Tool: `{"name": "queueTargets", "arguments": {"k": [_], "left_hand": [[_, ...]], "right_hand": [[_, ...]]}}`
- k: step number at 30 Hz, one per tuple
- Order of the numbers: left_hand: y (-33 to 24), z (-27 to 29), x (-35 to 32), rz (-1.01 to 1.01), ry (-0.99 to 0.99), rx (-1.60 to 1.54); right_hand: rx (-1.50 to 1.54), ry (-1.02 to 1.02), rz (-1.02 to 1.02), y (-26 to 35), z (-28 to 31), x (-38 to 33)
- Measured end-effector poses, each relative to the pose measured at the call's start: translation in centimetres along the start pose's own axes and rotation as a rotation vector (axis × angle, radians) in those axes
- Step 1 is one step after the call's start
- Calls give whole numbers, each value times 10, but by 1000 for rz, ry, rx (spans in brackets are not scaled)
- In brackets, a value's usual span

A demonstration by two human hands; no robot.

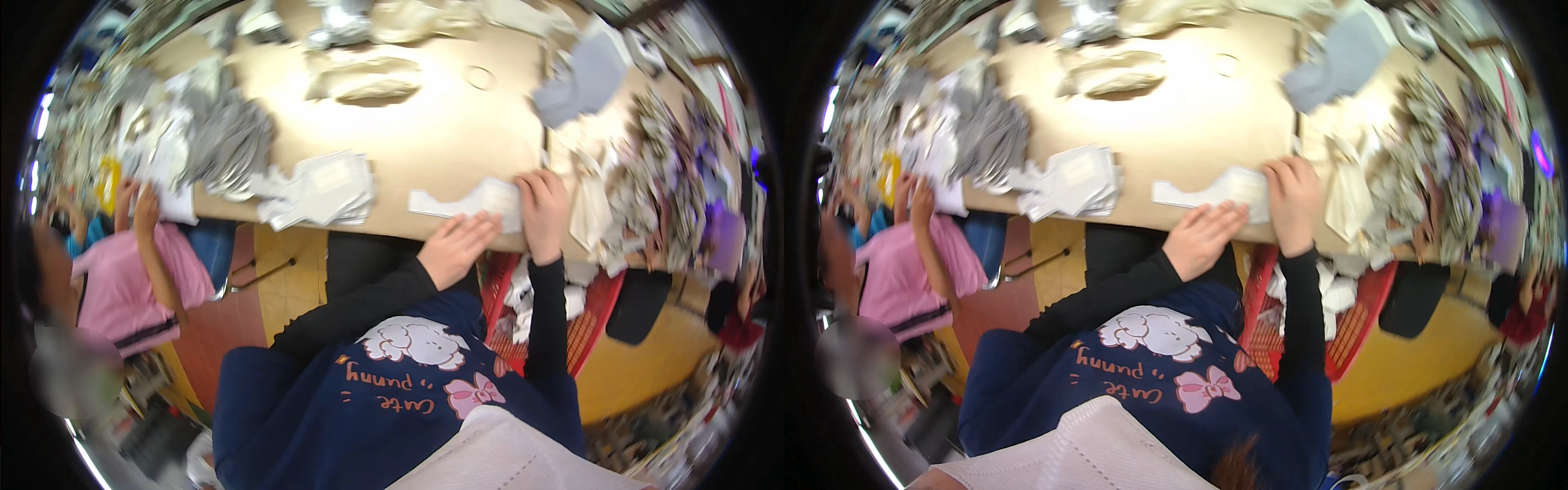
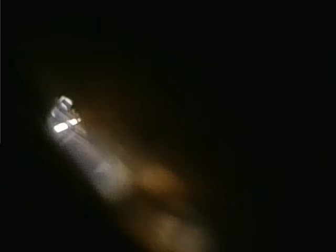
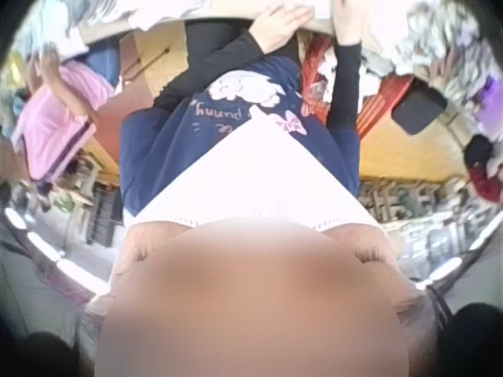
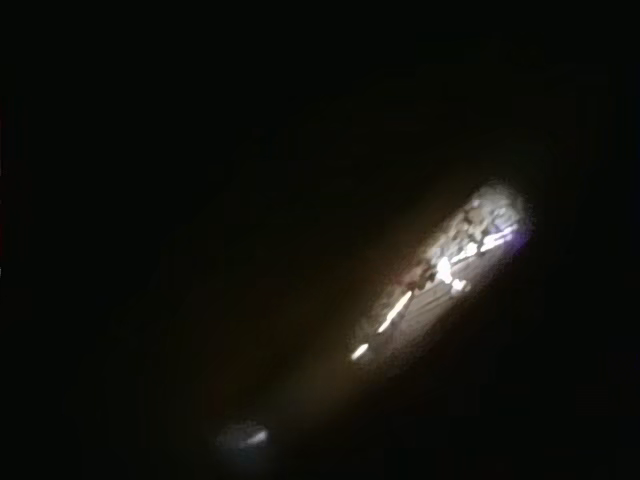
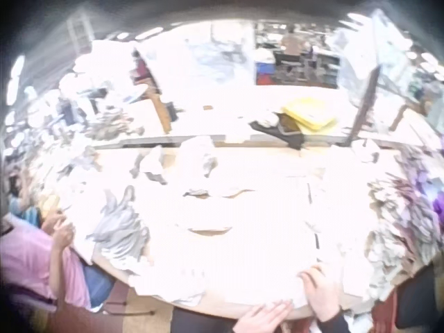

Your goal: The person folds white fabric mask pieces one by one on a worktable, aligning edges and stacking them into a neat pile. The person also gathers and aligns the finished stack at the end.

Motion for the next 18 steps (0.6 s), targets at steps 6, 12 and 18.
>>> {"name": "queueTargets", "arguments": {"k": [6, 12, 18], "left_hand": [[12, 21, -50, 134, -492, -672], [41, 17, -119, 880, -1168, -1379], [73, 27, -131, 1095, -1195, -1590]], "right_hand": [[-28, 230, 73, 0, 10, -23], [614, 297, -177, 29, 13, -12], [892, 565, 15, 121, -47, 59]]}}
Point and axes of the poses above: each hand's wrist, its own x-axis towards the middle knuckle, its own z-axis out of the back of the hand, y = z × x, the point moved 2 cm from there along x, towards the middle knuckle, and after that the axes turned 9 degrees about y, right-handed, at the moved point
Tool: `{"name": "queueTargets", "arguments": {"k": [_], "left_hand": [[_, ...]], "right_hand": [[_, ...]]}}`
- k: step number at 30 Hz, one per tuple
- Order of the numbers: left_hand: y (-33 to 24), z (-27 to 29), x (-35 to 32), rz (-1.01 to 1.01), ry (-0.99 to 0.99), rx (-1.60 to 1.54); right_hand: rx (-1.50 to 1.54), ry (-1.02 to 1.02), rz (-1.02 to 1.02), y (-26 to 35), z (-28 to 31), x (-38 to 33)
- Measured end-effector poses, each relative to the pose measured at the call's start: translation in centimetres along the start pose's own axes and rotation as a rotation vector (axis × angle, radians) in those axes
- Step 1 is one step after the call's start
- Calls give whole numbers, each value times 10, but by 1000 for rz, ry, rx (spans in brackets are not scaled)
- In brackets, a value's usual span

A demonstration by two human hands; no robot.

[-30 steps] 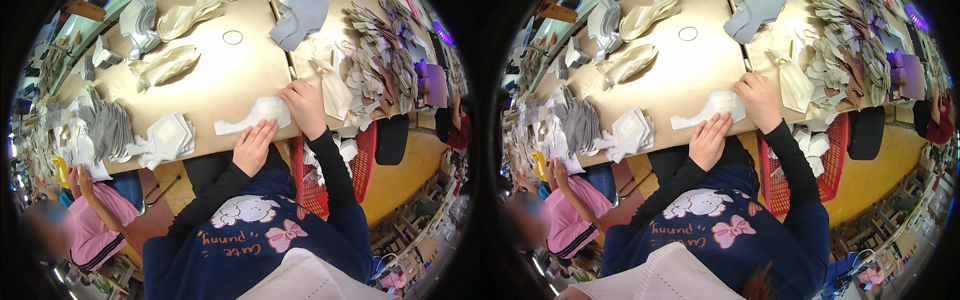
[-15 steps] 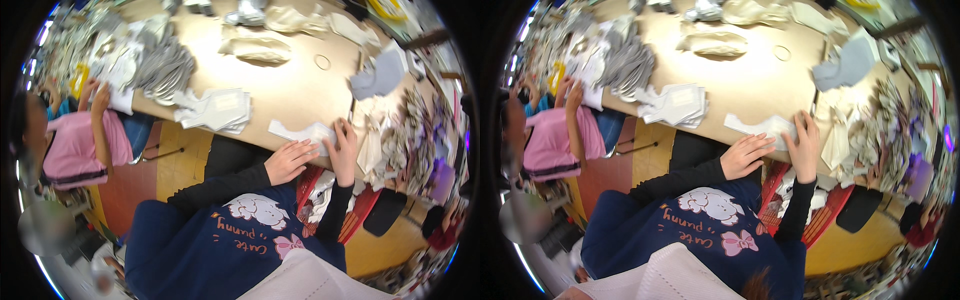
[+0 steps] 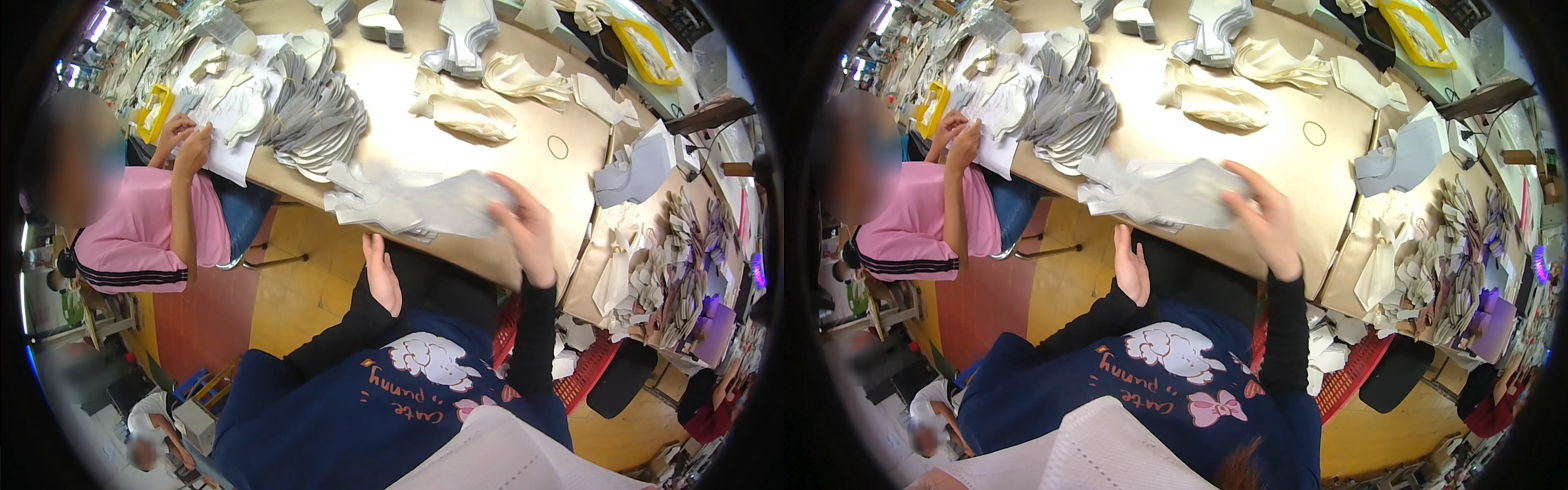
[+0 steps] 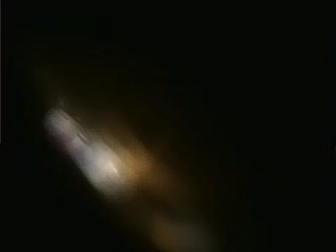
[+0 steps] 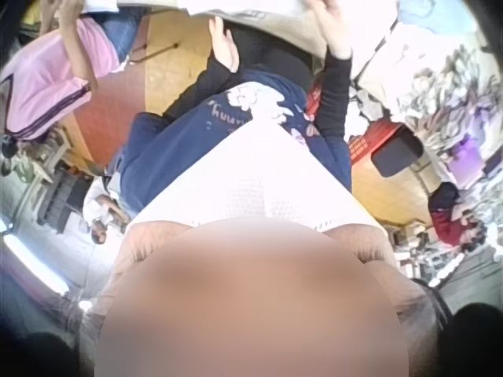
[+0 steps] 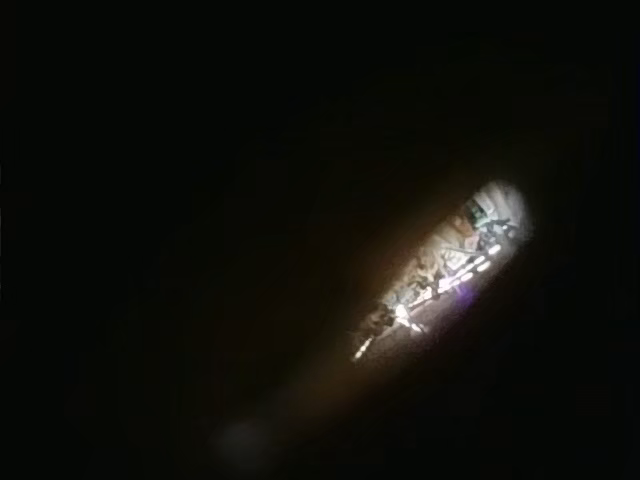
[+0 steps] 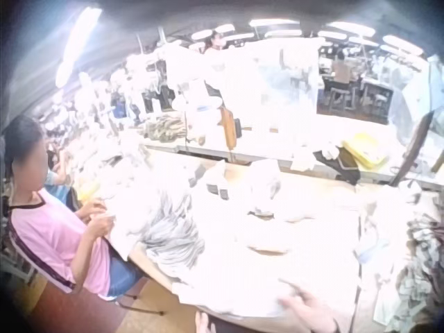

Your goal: The person folds white fabric mask pieces one by one on a worktable, aligning edges and stacking them into a neat pile. The person also gathers and aligns the finished stack at the end.

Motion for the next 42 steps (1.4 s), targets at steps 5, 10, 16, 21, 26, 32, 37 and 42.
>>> {"name": "queueTargets", "arguments": {"k": [5, 10, 16, 21, 26, 32, 37, 42], "left_hand": [[-18, -5, 20, -233, 129, -289], [-19, -9, 27, -95, 167, -394], [-17, -15, -4, -80, 196, -132], [-23, -24, -43, 166, 265, -186], [-33, -56, -57, 77, 456, -219], [-38, -113, -30, -79, 730, -174], [-24, -120, -19, -610, 373, 420], [-11, -144, -6, -1285, 730, 1514]], "right_hand": [[-758, 138, 245, -25, -83, 75], [-687, 96, 221, -38, -117, 48], [-457, 115, -36, -36, -106, -9], [-327, 241, -74, -8, -81, -40], [-294, 108, 44, 41, -31, -61], [-334, -127, 103, 75, 18, -69], [-771, -281, 252, 53, 55, -65], [-696, -122, 207, 4, 62, -64]]}}
Point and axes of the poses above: each hand's wrist, its own x-axis towards the middle knuckle, its own z-axis out of the back of the hand, y = z × x, the point moved 2 cm from there along x, towards the middle knuckle, and after that the axes turned 9 degrees about y, right-handed, at the moved point
